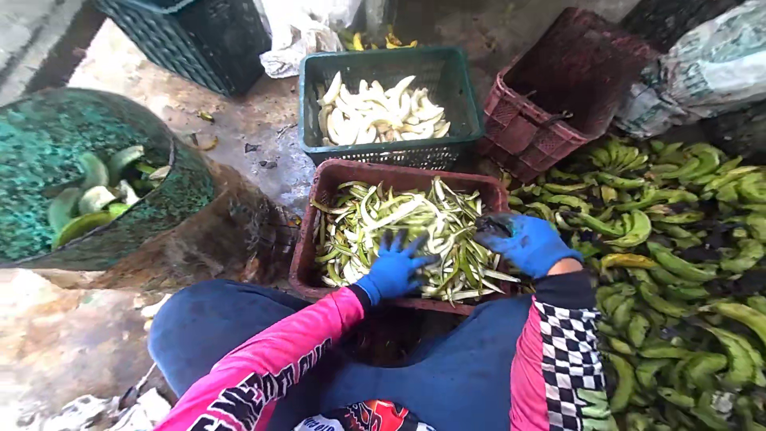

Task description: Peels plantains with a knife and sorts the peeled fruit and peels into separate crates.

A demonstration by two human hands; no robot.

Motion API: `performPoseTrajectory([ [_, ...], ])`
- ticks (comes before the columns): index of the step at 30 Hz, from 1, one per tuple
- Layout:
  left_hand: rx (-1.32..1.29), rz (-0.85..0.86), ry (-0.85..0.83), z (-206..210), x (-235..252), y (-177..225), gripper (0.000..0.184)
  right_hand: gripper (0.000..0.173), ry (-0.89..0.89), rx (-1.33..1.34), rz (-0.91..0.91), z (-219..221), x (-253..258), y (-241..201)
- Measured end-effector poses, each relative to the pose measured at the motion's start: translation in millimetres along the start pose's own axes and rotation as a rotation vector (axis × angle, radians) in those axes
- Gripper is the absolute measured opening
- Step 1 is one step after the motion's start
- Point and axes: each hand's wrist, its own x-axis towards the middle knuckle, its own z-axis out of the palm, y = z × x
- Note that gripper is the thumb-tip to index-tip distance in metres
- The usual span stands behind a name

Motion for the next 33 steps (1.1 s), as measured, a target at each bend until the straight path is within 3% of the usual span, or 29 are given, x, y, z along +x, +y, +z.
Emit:
performPoseTrajectory([
  [5,0.127,-0.23,0.139,-18.0,1.7,-54.5,0.066,0.042,0.013,0.094,0.012,-9.0,1.8,19.3],
  [9,0.145,-0.455,0.088,-47.0,-9.0,-95.0,0.066,0.042,0.045,0.166,0.029,-13.9,-1.5,28.9],
  [13,0.09,-0.576,-0.042,-74.3,-26.0,-112.0,0.079,0.043,0.05,0.175,0.001,-16.6,-1.1,35.0],
  [15,0.042,-0.565,-0.173,-83.3,-37.2,-105.7,0.081,0.042,0.066,0.18,-0.016,-16.8,-0.3,37.6],
  [19,0.19,-0.535,-0.411,-97.5,-54.8,-57.5,0.064,0.041,0.035,0.17,-0.041,-17.9,0.2,35.5],
  [22,0.213,-0.472,-0.284,-111.5,-46.4,-27.9,0.052,0.042,0.018,0.165,-0.042,-17.4,-0.3,32.0],
  [26,0.237,-0.195,-0.016,-110.7,13.8,-45.9,0.056,0.039,0.031,0.18,-0.058,-11.8,0.8,30.1],
  [30,0.227,-0.177,-0.079,-102.1,84.1,-68.3,0.064,0.04,-0.004,0.151,-0.059,-7.2,8.5,28.3],
  [33,0.243,-0.293,-0.103,-77.6,88.9,-107.4,0.075,0.041,-0.03,0.149,-0.047,-5.7,11.5,26.7],
])
